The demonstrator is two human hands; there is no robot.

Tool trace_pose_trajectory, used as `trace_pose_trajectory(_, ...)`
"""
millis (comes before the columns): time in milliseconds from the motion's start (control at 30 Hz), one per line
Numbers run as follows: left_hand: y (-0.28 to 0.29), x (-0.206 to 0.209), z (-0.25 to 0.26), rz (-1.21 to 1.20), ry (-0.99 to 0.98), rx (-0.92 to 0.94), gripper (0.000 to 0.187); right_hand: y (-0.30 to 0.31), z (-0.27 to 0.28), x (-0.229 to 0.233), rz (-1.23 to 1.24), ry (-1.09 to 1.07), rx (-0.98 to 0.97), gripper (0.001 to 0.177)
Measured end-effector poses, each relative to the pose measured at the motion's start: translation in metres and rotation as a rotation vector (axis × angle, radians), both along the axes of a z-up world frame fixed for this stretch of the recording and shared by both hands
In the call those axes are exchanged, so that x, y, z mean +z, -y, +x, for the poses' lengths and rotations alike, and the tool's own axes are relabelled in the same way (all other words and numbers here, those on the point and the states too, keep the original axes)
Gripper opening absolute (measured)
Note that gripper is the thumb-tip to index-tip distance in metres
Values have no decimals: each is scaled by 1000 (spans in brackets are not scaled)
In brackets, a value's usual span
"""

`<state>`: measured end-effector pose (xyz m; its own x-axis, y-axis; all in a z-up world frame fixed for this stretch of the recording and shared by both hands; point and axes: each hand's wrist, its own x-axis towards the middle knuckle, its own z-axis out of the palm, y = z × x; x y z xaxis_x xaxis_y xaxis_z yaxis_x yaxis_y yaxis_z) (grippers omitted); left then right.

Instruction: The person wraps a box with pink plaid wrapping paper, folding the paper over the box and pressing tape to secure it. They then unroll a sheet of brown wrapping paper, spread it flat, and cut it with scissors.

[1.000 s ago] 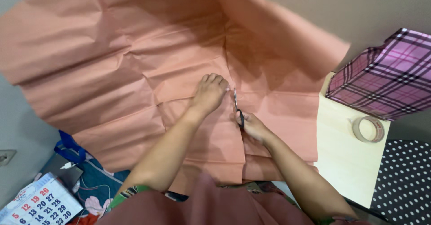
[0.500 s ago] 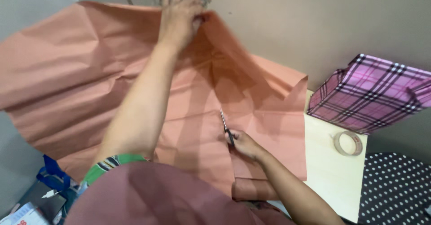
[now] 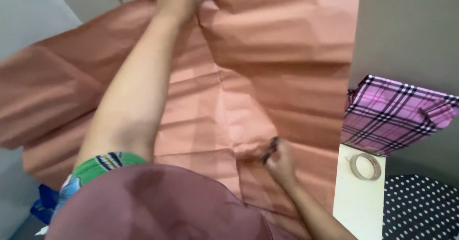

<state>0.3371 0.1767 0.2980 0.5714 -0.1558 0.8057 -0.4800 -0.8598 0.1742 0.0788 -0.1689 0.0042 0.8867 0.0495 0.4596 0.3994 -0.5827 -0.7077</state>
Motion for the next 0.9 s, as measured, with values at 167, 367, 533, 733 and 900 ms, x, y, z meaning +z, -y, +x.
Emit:
trace_pose_trajectory(167,27,-13,8,13,109,-69,12,56,51,72,-126,416,-460,69)
trace_pose_trajectory(367,49,-53,33,114,287,174,7,100,100,77,192,89,-450,55)
trace_pose_trajectory(533,69,-106,43,-204,-160,153,16,120,104,31,34,81,-425,56)
trace_pose_trajectory(733,78,-158,20,-37,-620,59,93,130,115,-5,-36,22,-489,45)
trace_pose_trajectory(900,47,-212,-18,176,-774,217,78,127,117,-16,-46,30,-469,37)
